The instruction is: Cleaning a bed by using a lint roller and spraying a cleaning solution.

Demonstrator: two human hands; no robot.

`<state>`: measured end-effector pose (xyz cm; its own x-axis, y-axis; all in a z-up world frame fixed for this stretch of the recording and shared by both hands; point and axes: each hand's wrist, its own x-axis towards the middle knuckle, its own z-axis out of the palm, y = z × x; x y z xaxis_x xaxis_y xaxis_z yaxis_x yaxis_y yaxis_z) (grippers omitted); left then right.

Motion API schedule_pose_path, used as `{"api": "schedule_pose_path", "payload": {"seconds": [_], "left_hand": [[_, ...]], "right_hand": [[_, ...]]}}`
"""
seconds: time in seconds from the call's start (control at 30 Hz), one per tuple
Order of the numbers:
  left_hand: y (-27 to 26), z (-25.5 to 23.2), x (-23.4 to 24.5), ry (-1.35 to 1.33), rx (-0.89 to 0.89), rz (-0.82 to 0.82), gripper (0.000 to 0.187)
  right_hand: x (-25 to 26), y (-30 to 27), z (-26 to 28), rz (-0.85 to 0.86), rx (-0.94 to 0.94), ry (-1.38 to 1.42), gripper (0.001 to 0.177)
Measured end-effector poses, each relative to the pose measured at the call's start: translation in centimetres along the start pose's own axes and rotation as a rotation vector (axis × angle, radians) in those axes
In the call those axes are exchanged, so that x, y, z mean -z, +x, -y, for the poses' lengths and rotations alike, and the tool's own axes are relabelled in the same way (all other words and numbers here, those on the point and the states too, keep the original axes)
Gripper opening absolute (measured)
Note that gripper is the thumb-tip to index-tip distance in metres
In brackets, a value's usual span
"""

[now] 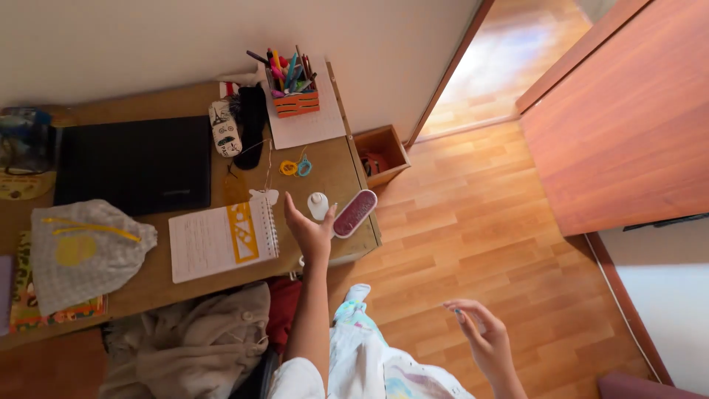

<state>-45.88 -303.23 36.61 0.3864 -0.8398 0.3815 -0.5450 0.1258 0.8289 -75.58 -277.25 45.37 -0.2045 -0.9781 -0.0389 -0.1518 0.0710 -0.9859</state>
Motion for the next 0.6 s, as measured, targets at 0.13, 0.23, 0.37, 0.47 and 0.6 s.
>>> {"api": "schedule_pose_path", "payload": {"seconds": [0.13, 0.23, 0.37, 0.47, 0.6], "left_hand": [[2.1, 1.0, -1.0, -0.002, 0.106, 0.084, 0.111], [2.0, 2.8, -0.9, 0.068, 0.013, 0.136, 0.107], [4.2, 0.8, -1.5, 0.011, 0.153, 0.345, 0.069], [6.1, -5.3, -2.7, -0.17, 0.118, 0.436, 0.056], [4.7, -15.0, -5.9, -0.573, 0.022, 0.868, 0.051]], "right_hand": [[-1.2, 6.4, 1.9, -0.002, -0.112, -0.058, 0.016], [-1.7, 8.8, 2.1, -0.025, -0.094, -0.043, 0.015], [-1.3, 9.8, 1.2, -0.083, -0.173, -0.05, 0.016], [-0.5, 9.1, 1.0, -0.175, -0.209, -0.042, 0.016], [1.5, 6.0, 1.3, -0.324, -0.193, -0.034, 0.016]]}}
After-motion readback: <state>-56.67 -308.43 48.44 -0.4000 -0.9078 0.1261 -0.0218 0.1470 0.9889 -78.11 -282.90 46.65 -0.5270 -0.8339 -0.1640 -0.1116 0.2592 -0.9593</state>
